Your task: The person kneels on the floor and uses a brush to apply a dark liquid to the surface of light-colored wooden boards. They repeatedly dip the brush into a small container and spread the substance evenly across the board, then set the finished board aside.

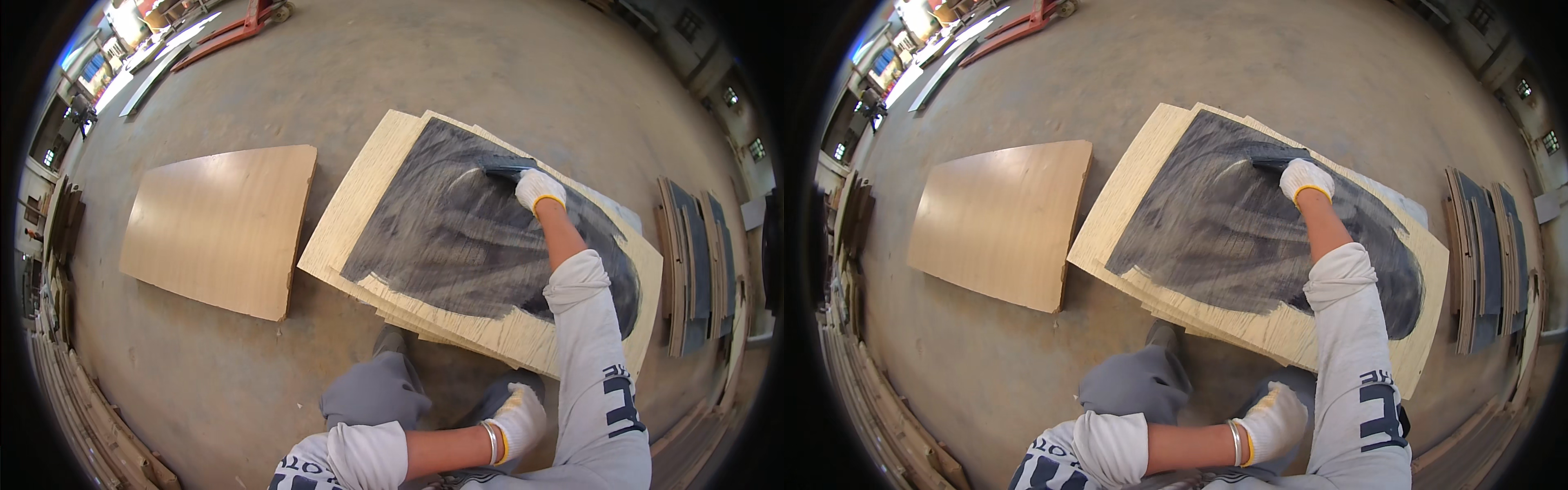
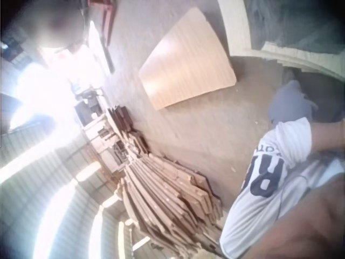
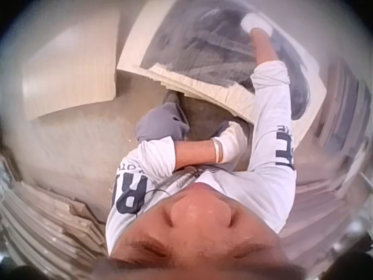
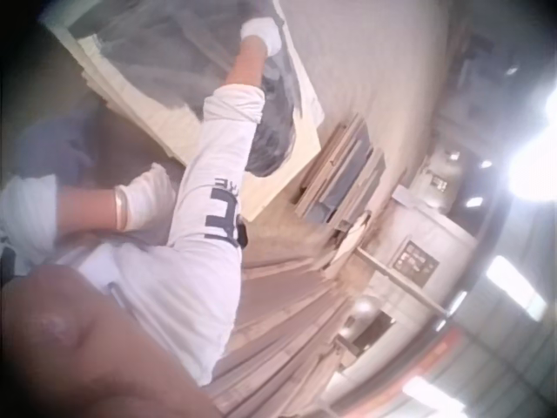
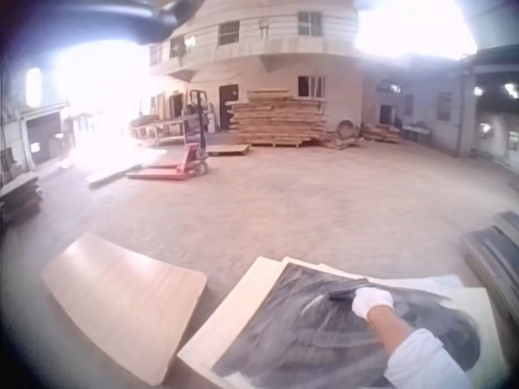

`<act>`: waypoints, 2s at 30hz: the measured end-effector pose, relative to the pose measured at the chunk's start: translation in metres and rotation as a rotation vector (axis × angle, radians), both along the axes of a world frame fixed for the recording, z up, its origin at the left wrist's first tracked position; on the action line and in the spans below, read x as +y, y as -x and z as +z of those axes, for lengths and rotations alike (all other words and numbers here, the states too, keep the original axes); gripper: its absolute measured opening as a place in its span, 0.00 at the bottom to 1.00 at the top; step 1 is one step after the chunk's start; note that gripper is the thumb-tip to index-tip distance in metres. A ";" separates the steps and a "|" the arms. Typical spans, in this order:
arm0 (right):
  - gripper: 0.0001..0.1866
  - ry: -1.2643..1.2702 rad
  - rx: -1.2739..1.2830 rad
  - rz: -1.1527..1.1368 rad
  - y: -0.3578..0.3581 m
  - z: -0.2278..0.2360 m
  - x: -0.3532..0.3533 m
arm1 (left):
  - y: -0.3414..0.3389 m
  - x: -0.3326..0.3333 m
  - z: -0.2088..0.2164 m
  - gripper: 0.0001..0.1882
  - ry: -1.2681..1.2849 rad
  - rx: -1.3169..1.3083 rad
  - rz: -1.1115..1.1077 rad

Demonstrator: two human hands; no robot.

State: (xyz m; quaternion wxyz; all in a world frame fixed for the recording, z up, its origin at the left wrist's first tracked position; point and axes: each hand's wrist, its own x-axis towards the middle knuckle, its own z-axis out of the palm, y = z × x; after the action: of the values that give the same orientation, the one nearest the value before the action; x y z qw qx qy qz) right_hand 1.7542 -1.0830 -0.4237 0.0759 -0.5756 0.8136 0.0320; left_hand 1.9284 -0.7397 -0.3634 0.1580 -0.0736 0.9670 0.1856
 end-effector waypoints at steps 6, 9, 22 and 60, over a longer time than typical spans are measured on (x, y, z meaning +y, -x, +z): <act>0.21 -0.125 -0.008 0.291 -0.072 0.012 0.025 | 0.000 0.000 -0.001 0.17 -0.027 -0.039 -0.027; 0.21 -0.219 -0.029 0.451 -0.104 0.028 0.058 | -0.002 0.004 -0.004 0.17 0.019 -0.049 -0.005; 0.14 -0.243 -0.107 0.636 -0.077 0.038 0.135 | -0.012 0.018 -0.016 0.16 0.089 0.080 0.053; 0.07 -0.290 -1.598 0.128 -0.124 -0.023 0.088 | 0.010 0.027 0.008 0.21 -0.006 -0.011 -0.003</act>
State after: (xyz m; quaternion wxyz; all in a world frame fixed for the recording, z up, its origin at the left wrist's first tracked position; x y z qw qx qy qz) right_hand 1.8781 -0.9954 -0.4464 0.7054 -0.4543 0.4671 -0.2792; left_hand 1.9182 -0.7125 -0.3549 0.1639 -0.0728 0.9657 0.1877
